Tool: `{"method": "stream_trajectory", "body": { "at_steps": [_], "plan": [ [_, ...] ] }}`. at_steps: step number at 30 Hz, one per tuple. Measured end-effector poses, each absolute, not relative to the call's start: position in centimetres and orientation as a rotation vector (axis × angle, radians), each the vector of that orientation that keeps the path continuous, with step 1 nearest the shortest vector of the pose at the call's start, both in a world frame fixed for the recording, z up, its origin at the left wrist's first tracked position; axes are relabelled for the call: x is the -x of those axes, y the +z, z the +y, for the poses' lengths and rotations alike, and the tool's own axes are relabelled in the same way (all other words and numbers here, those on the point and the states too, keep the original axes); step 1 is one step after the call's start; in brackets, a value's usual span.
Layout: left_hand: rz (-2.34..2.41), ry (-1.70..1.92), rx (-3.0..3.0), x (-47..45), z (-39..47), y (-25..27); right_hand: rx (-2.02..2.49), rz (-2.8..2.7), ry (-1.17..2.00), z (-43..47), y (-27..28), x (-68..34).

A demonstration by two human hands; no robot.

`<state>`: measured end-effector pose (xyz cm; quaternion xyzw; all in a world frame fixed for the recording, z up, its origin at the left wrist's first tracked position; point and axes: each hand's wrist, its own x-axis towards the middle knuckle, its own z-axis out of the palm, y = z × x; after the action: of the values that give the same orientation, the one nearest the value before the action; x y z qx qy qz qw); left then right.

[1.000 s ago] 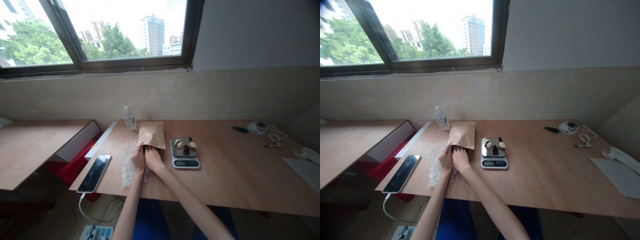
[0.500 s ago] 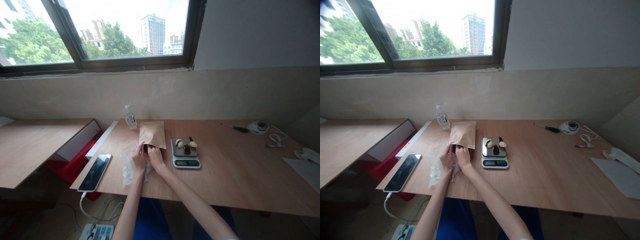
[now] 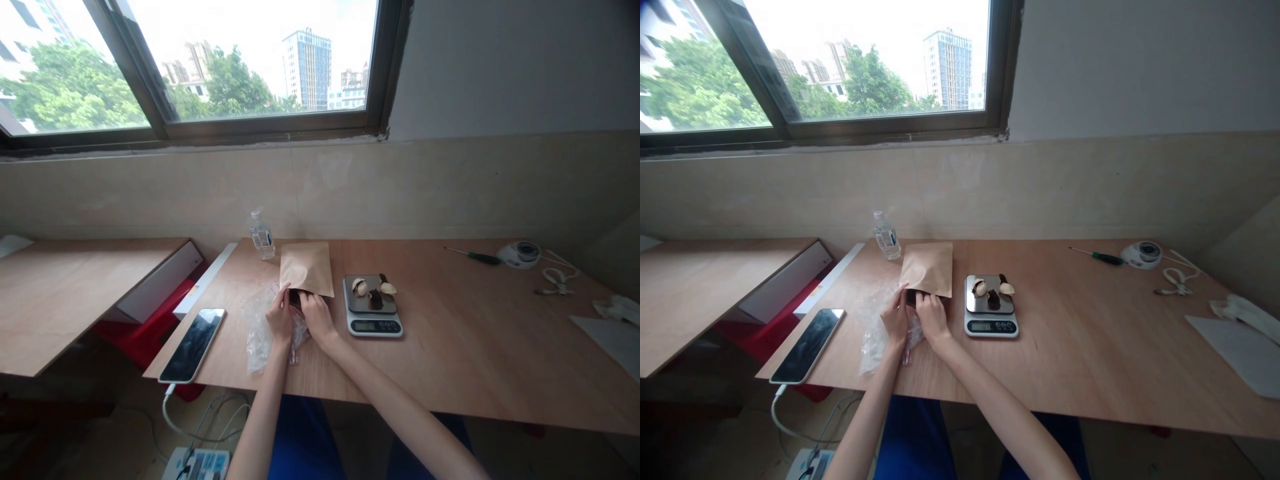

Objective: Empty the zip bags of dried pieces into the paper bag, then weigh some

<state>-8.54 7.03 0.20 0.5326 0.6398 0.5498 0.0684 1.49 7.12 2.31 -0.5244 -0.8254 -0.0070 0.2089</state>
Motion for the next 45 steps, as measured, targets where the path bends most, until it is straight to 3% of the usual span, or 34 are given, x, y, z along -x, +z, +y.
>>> {"method": "stream_trajectory", "body": {
  "at_steps": [11, 19, 30, 35, 45],
  "plan": [
    [1.904, 1.663, -1.611, 8.6, 7.1, -0.1, 1.014, -1.907, 0.294, 4.1, 2.6, -4.9],
    [1.893, 1.659, -1.598, 8.6, 7.0, -0.1, 1.067, -1.364, 0.665, 3.1, 3.4, -7.5],
    [1.907, 1.676, -1.606, 8.6, 7.0, -0.2, 1.109, -0.881, 0.778, 2.6, 3.1, -14.0],
    [1.889, 1.676, -1.585, 8.5, 7.0, -0.1, 1.109, -1.062, 0.787, 2.0, 3.2, -12.0],
    [1.913, 1.687, -1.625, 8.6, 7.0, -0.1, 0.955, -1.961, 0.378, 0.0, 1.2, -10.8]
  ]
}}
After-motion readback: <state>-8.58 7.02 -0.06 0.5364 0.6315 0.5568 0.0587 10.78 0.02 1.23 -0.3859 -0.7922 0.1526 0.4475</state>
